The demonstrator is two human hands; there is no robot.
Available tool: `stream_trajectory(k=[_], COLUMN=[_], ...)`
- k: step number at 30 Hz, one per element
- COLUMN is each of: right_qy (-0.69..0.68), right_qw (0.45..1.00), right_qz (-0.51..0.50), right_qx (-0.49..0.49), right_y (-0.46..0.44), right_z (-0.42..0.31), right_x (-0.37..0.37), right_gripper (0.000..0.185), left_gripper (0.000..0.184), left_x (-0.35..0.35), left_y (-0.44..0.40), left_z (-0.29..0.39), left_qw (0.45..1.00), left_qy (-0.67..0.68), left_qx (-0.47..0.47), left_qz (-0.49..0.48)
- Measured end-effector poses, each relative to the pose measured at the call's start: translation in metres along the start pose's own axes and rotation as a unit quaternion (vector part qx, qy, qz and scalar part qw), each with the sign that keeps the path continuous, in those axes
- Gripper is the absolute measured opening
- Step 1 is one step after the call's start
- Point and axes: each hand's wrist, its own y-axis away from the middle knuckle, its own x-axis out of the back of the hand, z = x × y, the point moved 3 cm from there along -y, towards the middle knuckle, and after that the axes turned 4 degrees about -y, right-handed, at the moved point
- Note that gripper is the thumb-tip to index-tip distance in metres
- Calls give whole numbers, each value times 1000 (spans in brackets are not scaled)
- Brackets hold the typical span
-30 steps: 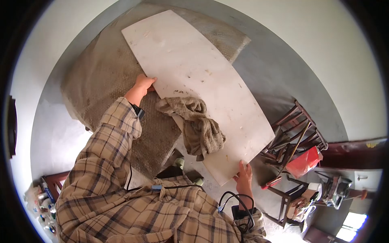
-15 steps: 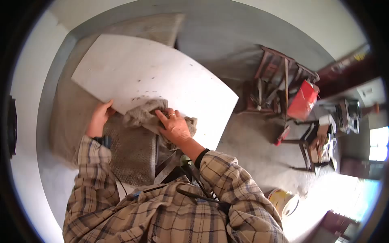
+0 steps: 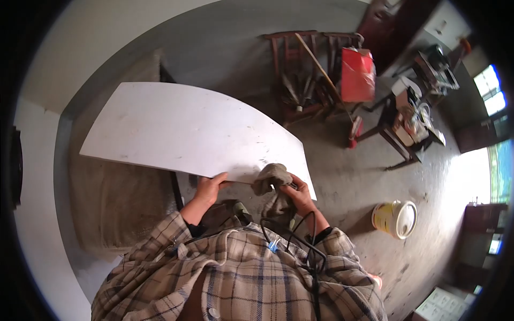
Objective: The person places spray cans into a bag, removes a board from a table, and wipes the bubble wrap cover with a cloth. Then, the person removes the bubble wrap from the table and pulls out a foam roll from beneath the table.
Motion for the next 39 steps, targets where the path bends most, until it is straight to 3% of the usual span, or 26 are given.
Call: stream_trajectory(k=[3, 4, 6, 8, 10, 11, 12, 13, 14, 16, 17, 20, 22, 25, 28, 29, 31, 32, 33, 34, 35, 36, 38, 39], right_qy=[-148, -138, -314, -388, -217, -224, -268, -312, -320, -551, -528, -486, -454, -414, -373, -357, -327, -307, -288, -270, -248, -229, -197, -183], right_qw=[986, 985, 937, 909, 975, 973, 959, 938, 935, 832, 847, 873, 888, 904, 917, 922, 928, 931, 934, 936, 938, 938, 941, 943], right_qz=[32, 48, 40, 13, 9, 12, 79, 144, 144, 46, 48, 46, 55, 66, 80, 84, 95, 102, 108, 115, 122, 131, 143, 147], right_qx=[-70, -86, -145, -150, 45, 50, 51, 50, 55, -56, -18, 21, 44, 78, 114, 125, 153, 170, 183, 195, 208, 223, 235, 237], right_y=[52, 66, 93, 117, 113, 108, 106, 101, 97, 91, 103, 99, 96, 93, 88, 86, 86, 83, 83, 84, 84, 84, 88, 88], right_z=[-8, -3, 5, -2, 44, 53, 63, 69, 73, 85, 61, 55, 58, 59, 56, 54, 51, 47, 46, 47, 46, 47, 54, 57], right_x=[59, 80, 95, 104, 155, 164, 168, 173, 181, 190, 186, 203, 211, 222, 229, 232, 239, 243, 247, 252, 257, 264, 275, 279], right_gripper=[34, 37, 46, 49, 44, 44, 37, 35, 35, 28, 18, 18, 18, 18, 18, 18, 17, 17, 17, 17, 17, 17, 17, 17], left_gripper=[38, 36, 36, 34, 30, 29, 28, 28, 28, 28, 29, 31, 33, 37, 40, 40, 43, 45, 47, 43, 35, 19, 21, 24], left_x=[-67, -89, -126, -157, -190, -207, -219, -227, -236, -252, -269, -292, -297, -304, -309, -309, -304, -299, -275, -246, -282, -304, -295, -301], left_y=[1, 2, 7, 3, 14, 23, 35, 39, 42, 50, 62, 68, 72, 78, 86, 92, 102, 104, 79, 39, 71, 82, 68, 86], left_z=[-45, -59, -97, -140, -163, -165, -169, -177, -179, -186, -174, -167, -159, -146, -114, -89, -41, -27, -28, -39, 5, 24, 11, 13], left_qw=[997, 993, 989, 970, 954, 940, 925, 948, 944, 947, 944, 915, 916, 868, 743, 743, 852, 895, 796, 923, 964, 973, 971, 937], left_qy=[-60, -105, -134, -217, -266, -293, -319, -278, -286, -299, -300, -339, -335, -419, -526, -529, -413, -334, -424, -172, -161, -148, -178, -248], left_qx=[-4, -3, 9, -84, -111, -144, -180, -115, -118, -35, -61, -148, -147, -145, -313, -320, -200, -235, -386, -295, -148, -109, -64, -174], left_qz=[-40, -46, -56, -72, -88, -96, -102, -105, -110, -115, -125, -161, -164, -223, -269, -258, -250, -180, -195, -178, -149, -141, -144, -176])
